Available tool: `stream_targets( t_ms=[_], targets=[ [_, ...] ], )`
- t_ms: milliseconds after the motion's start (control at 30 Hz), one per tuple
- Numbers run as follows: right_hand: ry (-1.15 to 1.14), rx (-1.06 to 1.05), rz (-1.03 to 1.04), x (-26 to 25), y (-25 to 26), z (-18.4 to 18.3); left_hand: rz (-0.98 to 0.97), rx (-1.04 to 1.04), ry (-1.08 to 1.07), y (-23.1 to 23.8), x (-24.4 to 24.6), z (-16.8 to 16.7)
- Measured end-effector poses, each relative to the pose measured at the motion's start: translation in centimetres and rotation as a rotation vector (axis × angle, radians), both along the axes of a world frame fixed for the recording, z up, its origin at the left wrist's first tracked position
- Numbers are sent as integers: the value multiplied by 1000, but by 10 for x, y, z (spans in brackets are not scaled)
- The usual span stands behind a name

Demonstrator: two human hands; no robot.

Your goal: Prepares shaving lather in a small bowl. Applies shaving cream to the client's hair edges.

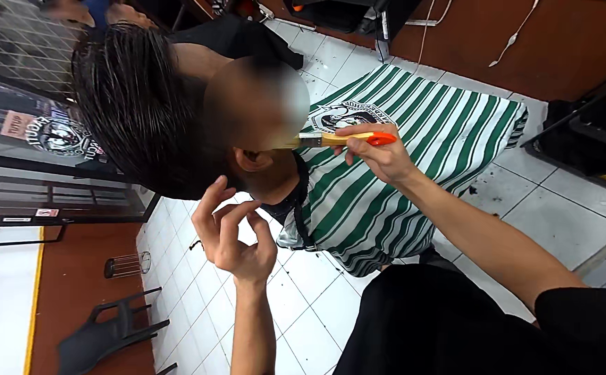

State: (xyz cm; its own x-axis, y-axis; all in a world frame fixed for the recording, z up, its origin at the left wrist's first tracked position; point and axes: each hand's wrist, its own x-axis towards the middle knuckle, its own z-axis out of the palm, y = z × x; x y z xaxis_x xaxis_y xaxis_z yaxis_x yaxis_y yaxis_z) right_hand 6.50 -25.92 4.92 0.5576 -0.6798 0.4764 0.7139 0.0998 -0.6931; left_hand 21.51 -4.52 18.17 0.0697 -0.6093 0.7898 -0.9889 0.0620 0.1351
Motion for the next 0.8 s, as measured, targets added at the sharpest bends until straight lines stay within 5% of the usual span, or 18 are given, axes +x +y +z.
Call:
stream_targets(
  t_ms=[133,500,800],
  targets=[
    [75,26,-77,-24,4,-13,-1,-12,-8,-10,-3,-4],
    [-99,-365,-163,-16,4,66,110,-48,-59,-32,-22,-36],
    [22,-346,-190,-15,-6,39,118,-38,-59,-34,-21,-36]
  ],
)
